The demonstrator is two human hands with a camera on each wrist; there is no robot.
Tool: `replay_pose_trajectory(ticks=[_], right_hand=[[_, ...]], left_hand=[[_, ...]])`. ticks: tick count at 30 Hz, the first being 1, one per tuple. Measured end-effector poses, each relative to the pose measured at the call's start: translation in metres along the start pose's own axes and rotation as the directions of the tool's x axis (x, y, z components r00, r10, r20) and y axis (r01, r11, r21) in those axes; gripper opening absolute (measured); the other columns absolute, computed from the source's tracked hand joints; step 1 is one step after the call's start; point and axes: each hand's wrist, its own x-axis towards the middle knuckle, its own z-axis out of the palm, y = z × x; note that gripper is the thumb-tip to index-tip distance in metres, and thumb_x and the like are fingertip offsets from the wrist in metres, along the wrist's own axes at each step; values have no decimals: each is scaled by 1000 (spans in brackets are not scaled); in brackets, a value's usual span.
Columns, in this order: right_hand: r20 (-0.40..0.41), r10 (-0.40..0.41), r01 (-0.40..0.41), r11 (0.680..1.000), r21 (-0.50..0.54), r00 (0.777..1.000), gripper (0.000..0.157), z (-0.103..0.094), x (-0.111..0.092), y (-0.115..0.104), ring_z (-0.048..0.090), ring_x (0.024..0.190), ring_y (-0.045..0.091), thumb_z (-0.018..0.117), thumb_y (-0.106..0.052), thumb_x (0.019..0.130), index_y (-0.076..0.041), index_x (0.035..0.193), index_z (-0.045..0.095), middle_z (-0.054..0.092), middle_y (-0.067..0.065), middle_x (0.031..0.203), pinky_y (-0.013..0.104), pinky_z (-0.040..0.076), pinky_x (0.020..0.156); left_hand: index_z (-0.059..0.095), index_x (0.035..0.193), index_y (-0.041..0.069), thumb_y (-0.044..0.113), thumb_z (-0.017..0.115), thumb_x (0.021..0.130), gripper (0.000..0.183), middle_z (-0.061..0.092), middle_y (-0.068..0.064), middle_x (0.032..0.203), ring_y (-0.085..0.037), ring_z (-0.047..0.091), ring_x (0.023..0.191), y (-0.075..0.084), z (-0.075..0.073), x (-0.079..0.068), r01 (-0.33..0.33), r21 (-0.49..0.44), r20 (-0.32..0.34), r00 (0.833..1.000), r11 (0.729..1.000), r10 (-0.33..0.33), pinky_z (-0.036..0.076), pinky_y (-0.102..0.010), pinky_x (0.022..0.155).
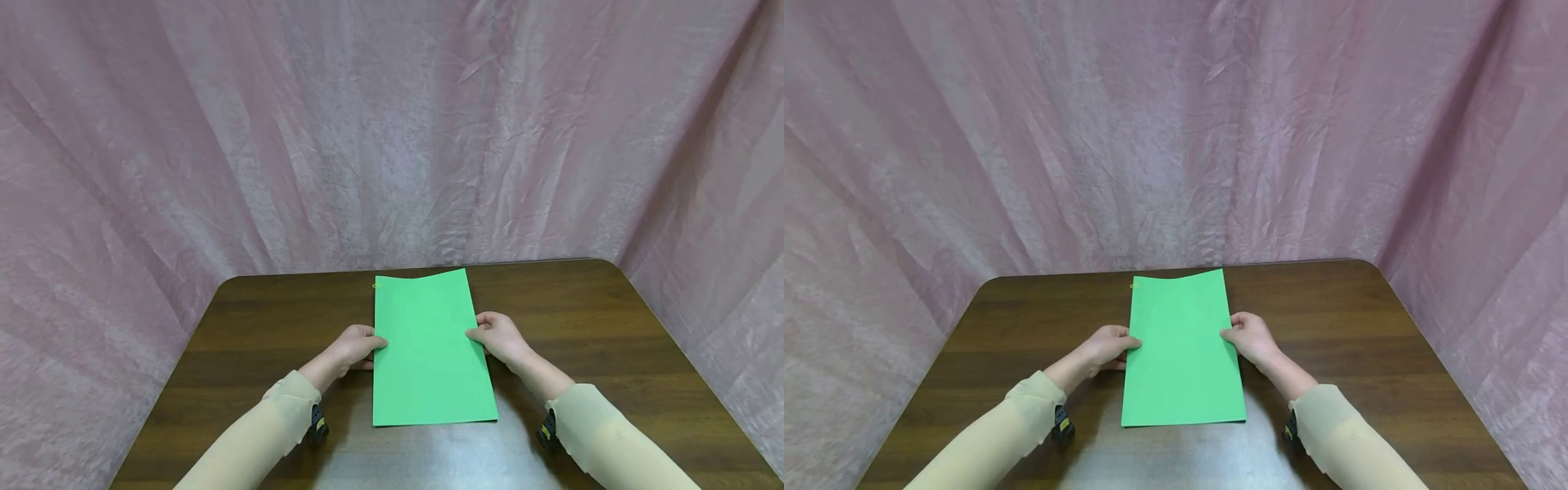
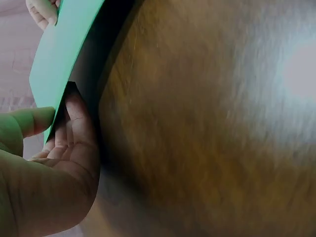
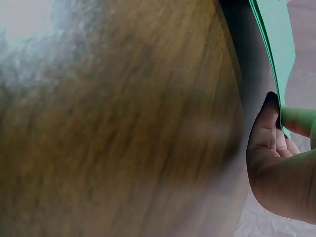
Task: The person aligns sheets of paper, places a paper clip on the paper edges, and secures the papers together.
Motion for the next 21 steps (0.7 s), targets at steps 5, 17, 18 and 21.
replay_pose_trajectory(ticks=[5, 17, 18, 21], right_hand=[[-35, -26, 23, 997, -80, 999, 26, 1, 5, 4, 59, 64, 17, 67, -5, 97, 10, 117, 59, 62, 9, 79, 34, 52, 60], [-79, -56, 27, 945, -326, 995, 36, 5, 15, 7, 60, 74, 20, 71, -16, 96, 5, 123, 60, 65, 11, 99, 36, 53, 67], [-81, -58, 27, 939, -344, 995, 36, 5, 16, 7, 61, 78, 21, 71, -17, 96, 4, 123, 61, 65, 11, 100, 38, 53, 69], [-89, -71, 31, 918, -394, 993, 34, 4, 17, 6, 61, 88, 24, 71, -20, 96, 2, 120, 62, 65, 11, 101, 42, 52, 77]], left_hand=[[57, 75, 9, 19, 70, 99, 29, 57, -4, 68, -17, 60, 60, 4, -4, 0, -50, 171, -24, 998, 984, 55, 57, -31, 59], [49, 63, 16, 39, 74, 95, 47, 40, 5, 56, -13, 35, 52, 8, -3, 3, -48, 618, -123, 980, 785, 156, 28, -29, 49], [49, 63, 16, 40, 74, 94, 47, 38, 5, 56, -13, 34, 52, 9, -2, 3, -40, 633, -131, 979, 773, 157, 27, -29, 49], [48, 63, 16, 41, 74, 94, 48, 36, 5, 56, -13, 32, 52, 11, -1, 4, -17, 665, -144, 978, 747, 150, 25, -29, 49]])
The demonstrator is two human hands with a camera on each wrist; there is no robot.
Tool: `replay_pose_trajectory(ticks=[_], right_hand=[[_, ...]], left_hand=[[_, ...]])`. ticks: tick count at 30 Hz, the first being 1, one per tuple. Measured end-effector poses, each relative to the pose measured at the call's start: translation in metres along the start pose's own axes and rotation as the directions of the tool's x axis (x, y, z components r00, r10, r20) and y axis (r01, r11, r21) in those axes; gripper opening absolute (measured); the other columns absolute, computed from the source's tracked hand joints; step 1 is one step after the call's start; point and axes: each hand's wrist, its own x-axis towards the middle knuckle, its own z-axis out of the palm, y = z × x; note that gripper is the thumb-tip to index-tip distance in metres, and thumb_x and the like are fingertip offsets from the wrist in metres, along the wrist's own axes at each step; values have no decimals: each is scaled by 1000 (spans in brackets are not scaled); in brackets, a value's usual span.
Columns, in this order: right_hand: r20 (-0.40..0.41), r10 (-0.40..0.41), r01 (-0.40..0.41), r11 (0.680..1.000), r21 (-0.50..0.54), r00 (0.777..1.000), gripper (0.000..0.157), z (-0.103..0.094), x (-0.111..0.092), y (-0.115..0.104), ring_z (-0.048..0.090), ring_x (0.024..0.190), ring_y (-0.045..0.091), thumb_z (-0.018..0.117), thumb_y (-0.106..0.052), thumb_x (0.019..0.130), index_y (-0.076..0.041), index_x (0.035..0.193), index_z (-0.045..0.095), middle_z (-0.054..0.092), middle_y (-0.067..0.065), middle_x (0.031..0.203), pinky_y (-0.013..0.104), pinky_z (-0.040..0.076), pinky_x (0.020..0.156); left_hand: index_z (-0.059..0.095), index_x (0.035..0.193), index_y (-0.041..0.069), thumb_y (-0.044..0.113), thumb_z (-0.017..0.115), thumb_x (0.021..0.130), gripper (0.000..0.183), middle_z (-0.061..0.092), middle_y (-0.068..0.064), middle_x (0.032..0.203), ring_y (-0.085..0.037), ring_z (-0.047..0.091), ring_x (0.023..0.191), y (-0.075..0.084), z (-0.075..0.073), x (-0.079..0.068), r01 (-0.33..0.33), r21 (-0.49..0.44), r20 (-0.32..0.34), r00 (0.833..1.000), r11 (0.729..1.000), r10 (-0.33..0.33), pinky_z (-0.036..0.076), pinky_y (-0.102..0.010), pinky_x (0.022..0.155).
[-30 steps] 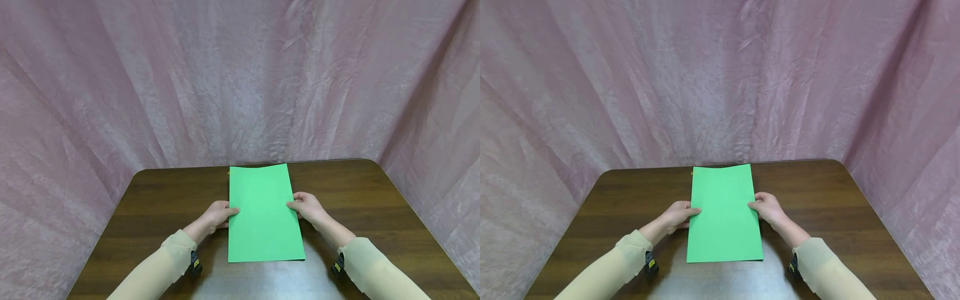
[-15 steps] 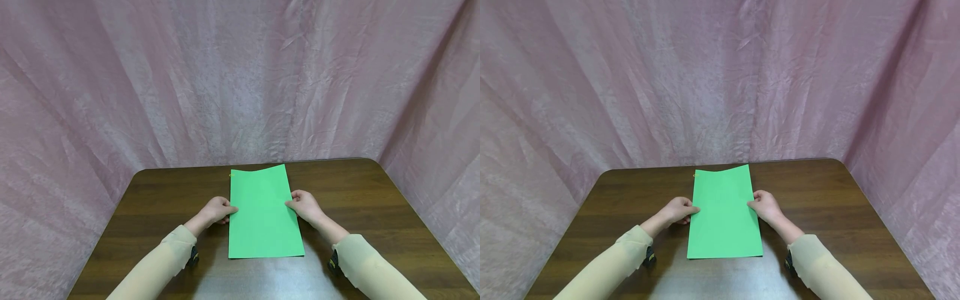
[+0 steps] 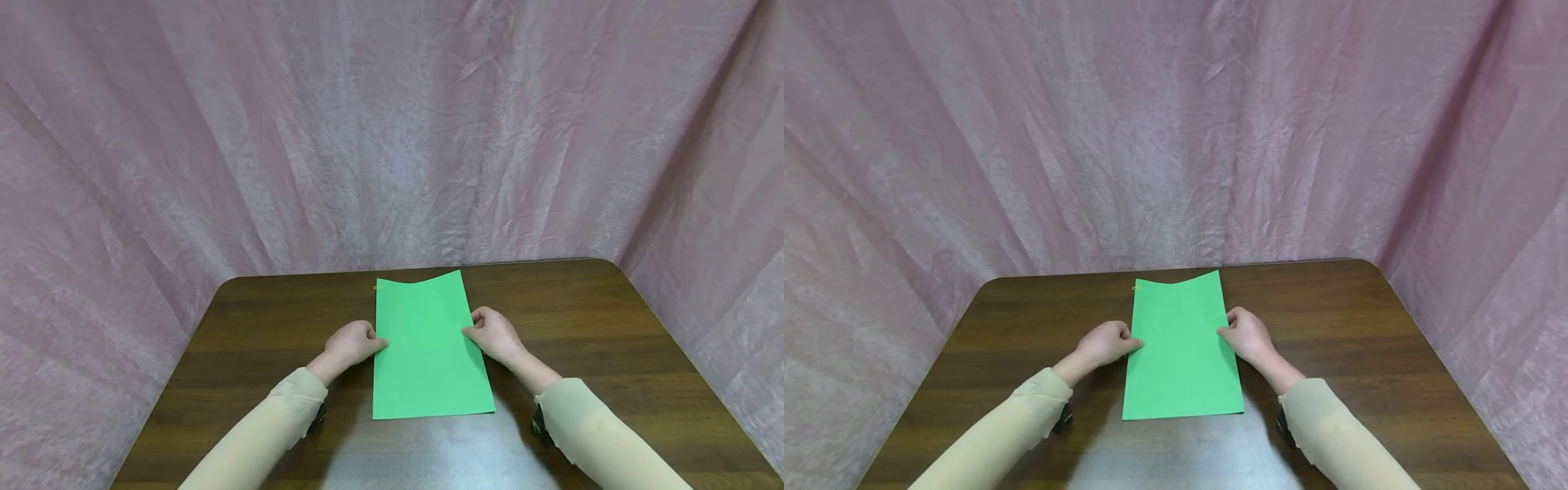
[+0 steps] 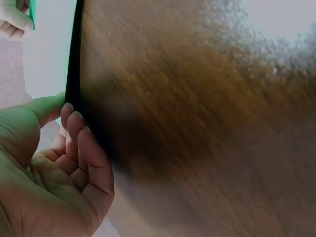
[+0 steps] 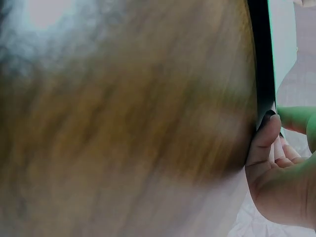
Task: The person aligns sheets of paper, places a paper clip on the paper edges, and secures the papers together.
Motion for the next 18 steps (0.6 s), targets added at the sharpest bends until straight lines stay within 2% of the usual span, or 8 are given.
replay_pose_trajectory(ticks=[4, 12, 18], right_hand=[[-10, 1, -1, 999, -39, 1000, 34, 0, 2, 0, 61, 89, 25, 72, -22, 95, -1, 118, 61, 65, 10, 99, 44, 51, 78], [-16, 4, -5, 997, -82, 1000, 46, 1, 5, 1, 61, 81, 24, 74, -22, 93, 0, 127, 51, 64, 10, 94, 41, 50, 72], [-18, -3, 2, 994, -110, 1000, 46, 3, 6, 2, 60, 77, 23, 74, -21, 92, 1, 125, 51, 64, 10, 91, 41, 49, 69]], left_hand=[[47, 63, 15, 42, 74, 94, 49, 36, 5, 56, -13, 32, 51, 1, 0, 2, 9, 44, -5, 1000, 999, -8, 23, -29, 48], [52, 66, 14, 43, 72, 94, 45, 42, 4, 58, -13, 37, 52, 4, 0, 4, 24, 118, 1, 1000, 993, -24, 27, -30, 48], [48, 62, 16, 45, 71, 94, 49, 38, 5, 55, -13, 33, 51, 5, 0, 3, 48, 155, 8, 999, 987, -50, 26, -31, 49]])
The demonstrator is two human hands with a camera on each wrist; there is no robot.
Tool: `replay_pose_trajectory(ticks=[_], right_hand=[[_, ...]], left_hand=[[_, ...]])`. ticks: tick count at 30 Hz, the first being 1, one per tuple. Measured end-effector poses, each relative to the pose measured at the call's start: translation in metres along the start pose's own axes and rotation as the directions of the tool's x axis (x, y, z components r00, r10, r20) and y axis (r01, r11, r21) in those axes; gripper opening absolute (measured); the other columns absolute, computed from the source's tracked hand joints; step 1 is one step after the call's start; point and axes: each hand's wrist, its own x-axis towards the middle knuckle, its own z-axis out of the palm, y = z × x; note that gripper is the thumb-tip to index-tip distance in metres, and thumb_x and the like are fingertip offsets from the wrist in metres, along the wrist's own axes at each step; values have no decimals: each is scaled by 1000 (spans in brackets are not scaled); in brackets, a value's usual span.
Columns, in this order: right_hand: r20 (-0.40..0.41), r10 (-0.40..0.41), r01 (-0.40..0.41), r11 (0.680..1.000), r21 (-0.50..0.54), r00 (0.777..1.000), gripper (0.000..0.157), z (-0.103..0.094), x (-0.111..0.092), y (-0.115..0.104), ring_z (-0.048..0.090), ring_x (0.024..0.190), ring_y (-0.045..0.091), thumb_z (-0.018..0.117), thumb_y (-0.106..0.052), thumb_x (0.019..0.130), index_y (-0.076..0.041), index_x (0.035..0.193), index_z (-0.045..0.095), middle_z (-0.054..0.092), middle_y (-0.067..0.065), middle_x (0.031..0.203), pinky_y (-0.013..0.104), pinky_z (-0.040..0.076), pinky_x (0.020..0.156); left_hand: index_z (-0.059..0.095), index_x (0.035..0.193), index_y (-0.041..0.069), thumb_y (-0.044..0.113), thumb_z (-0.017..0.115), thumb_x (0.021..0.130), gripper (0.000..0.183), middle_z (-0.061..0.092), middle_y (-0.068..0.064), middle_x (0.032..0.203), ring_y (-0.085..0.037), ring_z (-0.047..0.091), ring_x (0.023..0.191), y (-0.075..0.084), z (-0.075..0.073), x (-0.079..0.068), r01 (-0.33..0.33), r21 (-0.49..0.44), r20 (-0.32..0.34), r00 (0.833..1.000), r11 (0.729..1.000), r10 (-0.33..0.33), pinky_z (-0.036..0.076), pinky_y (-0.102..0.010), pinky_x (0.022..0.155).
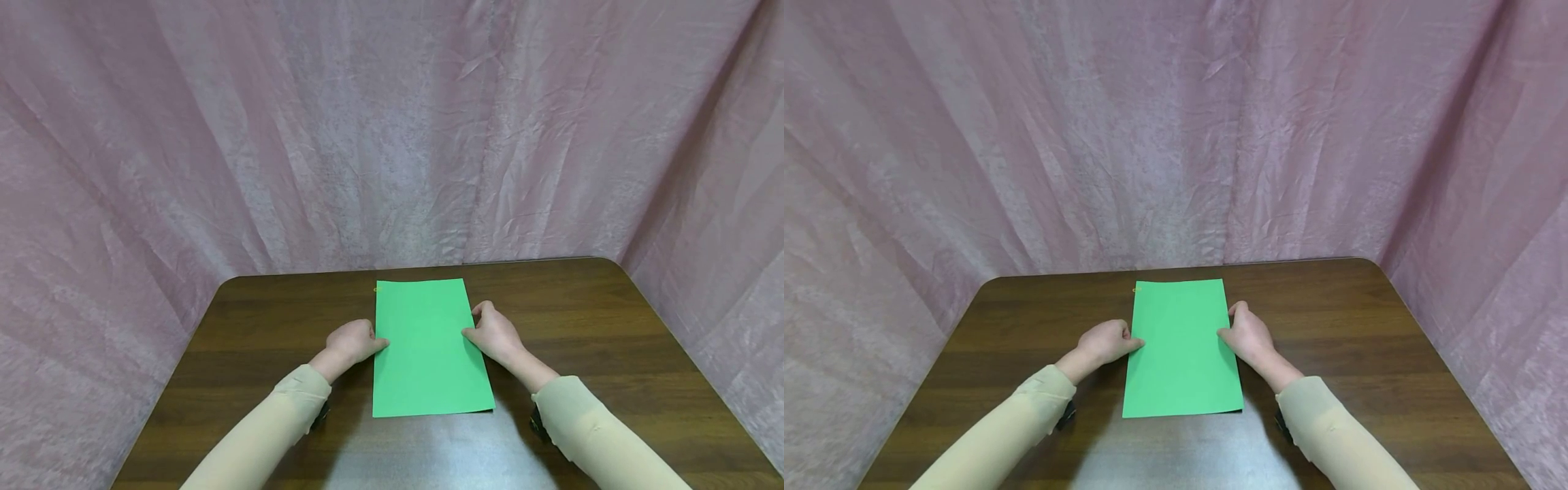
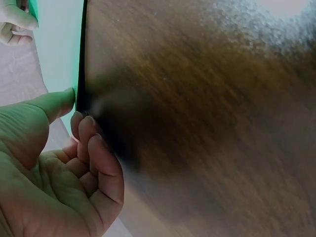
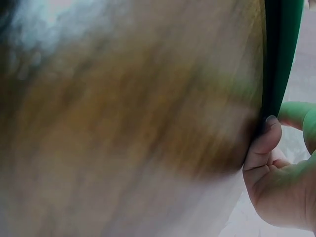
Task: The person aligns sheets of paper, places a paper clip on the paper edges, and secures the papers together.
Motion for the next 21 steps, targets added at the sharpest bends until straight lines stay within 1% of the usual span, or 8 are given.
replay_pose_trajectory(ticks=[6, 9, 12, 16, 18, 19, 21], right_hand=[[3, 5, -5, 1000, -23, 1000, 46, -1, -1, 0, 57, 74, 24, 75, -23, 93, 0, 123, 50, 62, 10, 91, 39, 47, 65], [0, 2, -2, 999, -34, 1000, 45, -1, -1, 0, 55, 71, 24, 76, -25, 93, -2, 121, 50, 61, 9, 90, 38, 45, 63], [9, 2, -1, 1000, -29, 1000, 43, -1, -3, 0, 54, 72, 24, 73, -28, 95, -3, 121, 50, 60, 9, 91, 38, 44, 62], [29, 4, -4, 1000, 1, 1000, 43, -6, -9, 1, 58, 80, 23, 66, -35, 100, -3, 125, 50, 62, 10, 100, 39, 47, 66], [27, 2, -3, 1000, 7, 1000, 45, -11, -12, 3, 60, 84, 24, 64, -37, 101, -3, 128, 51, 62, 11, 104, 40, 48, 67], [23, 0, 0, 1000, 1, 1000, 47, -15, -14, 5, 60, 85, 24, 63, -38, 101, -3, 129, 51, 63, 11, 105, 40, 48, 68], [8, -9, 10, 1000, -19, 1000, 50, -21, -16, 9, 60, 85, 24, 61, -40, 101, -2, 132, 51, 63, 11, 106, 40, 47, 67]], left_hand=[[45, 58, 17, 49, 71, 93, 54, 35, 6, 54, -12, 31, 51, -1, 0, -2, 10, 13, -9, 1000, 1000, -10, 24, -30, 48], [49, 61, 17, 49, 72, 93, 51, 41, 5, 56, -12, 35, 52, -2, 1, -2, 4, 17, -25, 1000, 1000, -3, 27, -30, 48], [54, 67, 15, 51, 71, 93, 47, 47, 4, 60, -13, 40, 53, -5, 3, -1, 0, -5, -46, 999, 1000, 0, 31, -30, 49], [57, 79, 16, 53, 67, 96, 42, 53, 4, 67, -14, 46, 56, -14, 2, -4, -17, -65, -91, 996, 998, 11, 36, -31, 51], [60, 88, 17, 53, 65, 97, 38, 56, 4, 73, -15, 51, 60, -20, 0, -6, -33, -88, -122, 992, 996, 22, 40, -32, 53], [62, 94, 17, 52, 64, 98, 35, 59, 4, 78, -16, 54, 63, -24, -2, -8, -44, -95, -140, 990, 994, 31, 43, -34, 55], [67, 108, 16, 52, 64, 98, 37, 64, 2, 90, -18, 60, 74, -32, -6, -10, -63, -93, -180, 983, 994, 45, 49, -37, 62]])
